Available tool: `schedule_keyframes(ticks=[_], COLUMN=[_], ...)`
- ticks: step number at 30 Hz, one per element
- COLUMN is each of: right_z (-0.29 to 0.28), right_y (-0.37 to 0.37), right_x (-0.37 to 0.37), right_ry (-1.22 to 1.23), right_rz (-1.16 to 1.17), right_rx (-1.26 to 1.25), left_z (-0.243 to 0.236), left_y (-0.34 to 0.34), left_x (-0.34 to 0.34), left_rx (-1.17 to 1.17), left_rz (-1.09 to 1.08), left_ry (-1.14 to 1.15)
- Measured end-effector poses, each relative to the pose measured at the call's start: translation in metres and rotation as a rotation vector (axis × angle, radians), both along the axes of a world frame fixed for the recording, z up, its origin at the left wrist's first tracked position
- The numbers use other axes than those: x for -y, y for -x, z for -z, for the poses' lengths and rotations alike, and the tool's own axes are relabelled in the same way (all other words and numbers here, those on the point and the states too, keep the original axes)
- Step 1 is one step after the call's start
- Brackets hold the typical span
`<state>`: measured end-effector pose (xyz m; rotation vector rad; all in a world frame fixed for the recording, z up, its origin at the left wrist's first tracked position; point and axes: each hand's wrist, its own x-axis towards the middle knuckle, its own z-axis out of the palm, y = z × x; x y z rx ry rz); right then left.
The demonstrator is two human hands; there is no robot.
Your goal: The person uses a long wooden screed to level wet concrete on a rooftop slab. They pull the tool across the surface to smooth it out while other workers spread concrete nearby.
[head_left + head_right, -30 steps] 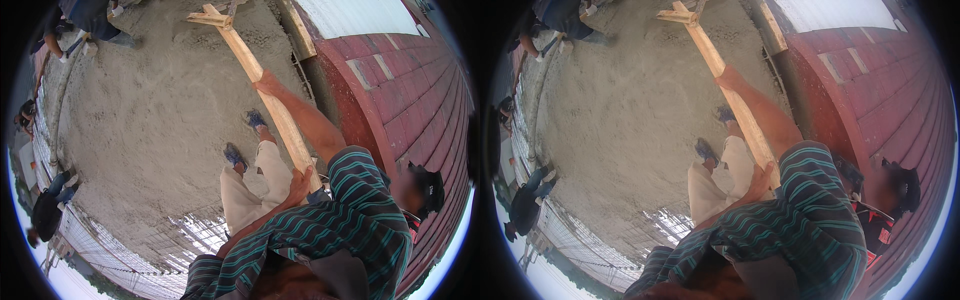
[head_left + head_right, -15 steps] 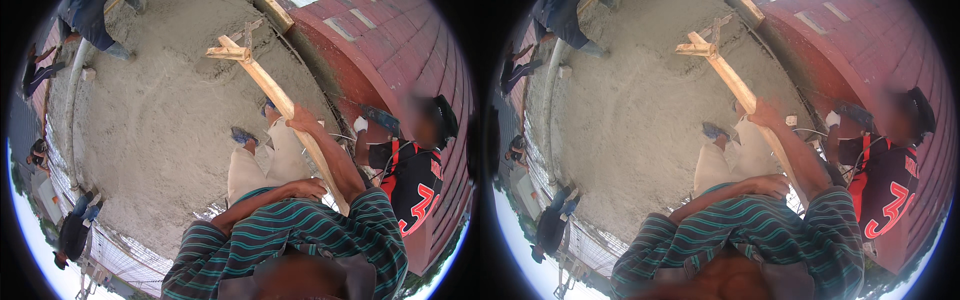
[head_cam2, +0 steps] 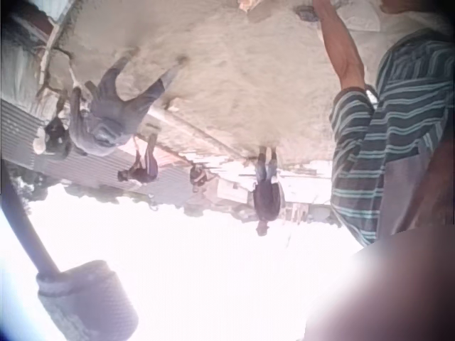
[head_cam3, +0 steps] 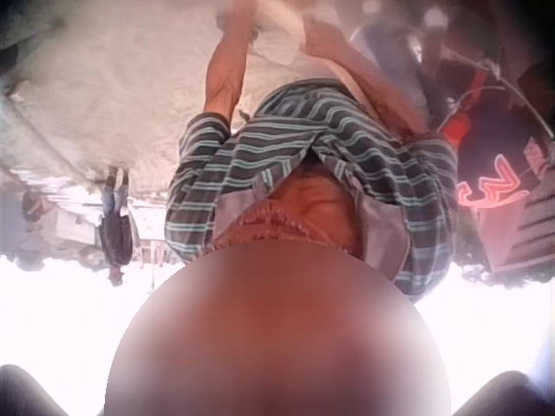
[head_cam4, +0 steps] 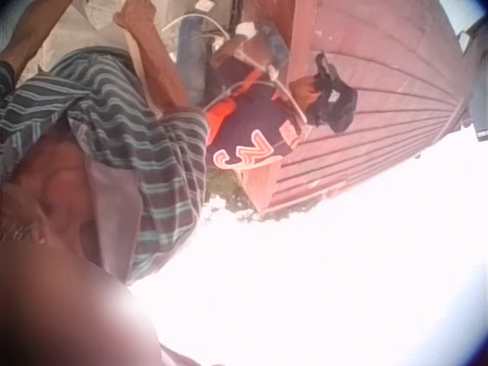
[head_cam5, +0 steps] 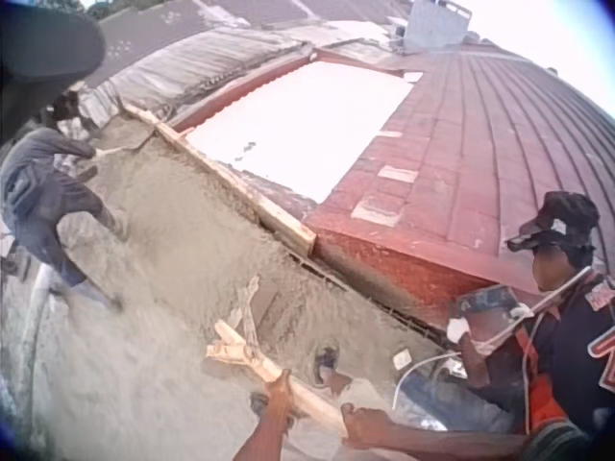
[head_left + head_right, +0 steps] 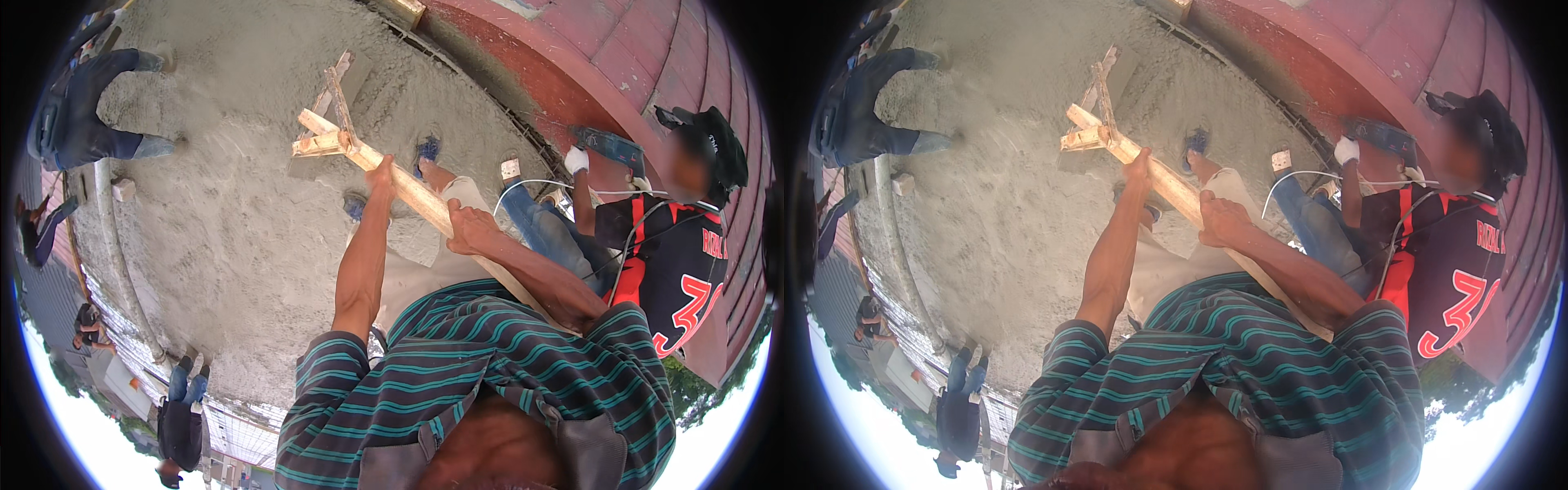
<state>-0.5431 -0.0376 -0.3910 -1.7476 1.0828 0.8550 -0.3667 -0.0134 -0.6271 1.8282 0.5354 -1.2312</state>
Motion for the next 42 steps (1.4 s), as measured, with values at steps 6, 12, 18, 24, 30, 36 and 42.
schedule_keyframes(ticks=[6,12,18,24,30,36,42], right_z=[0.060,0.142,0.193,0.192,0.151,0.109,0.054], right_y=[-0.105,-0.194,-0.158,-0.047,0.032,0.092,0.116], right_x=[-0.051,-0.059,-0.019,0.056,0.046,0.032,0.029], right_ry=[0.109,0.137,0.102,0.119,0.080,0.145,0.154], right_rz=[-0.019,-0.046,-0.020,-0.089,0.010,0.080,0.083], right_rx=[0.200,0.292,0.182,0.168,0.095,-0.030,-0.086], left_z=[0.049,0.087,0.122,0.104,0.070,0.042,0.004], left_y=[-0.163,-0.267,-0.202,-0.081,0.001,0.073,0.115], left_x=[-0.064,-0.086,-0.049,0.026,0.042,0.046,0.056], left_rx=[0.113,0.129,0.455,0.425,0.335,0.210,0.149], left_rz=[-0.048,0.070,0.159,0.163,0.276,0.313,0.388], left_ry=[-0.015,-0.008,-0.487,-0.523,-0.565,-0.500,-0.450])
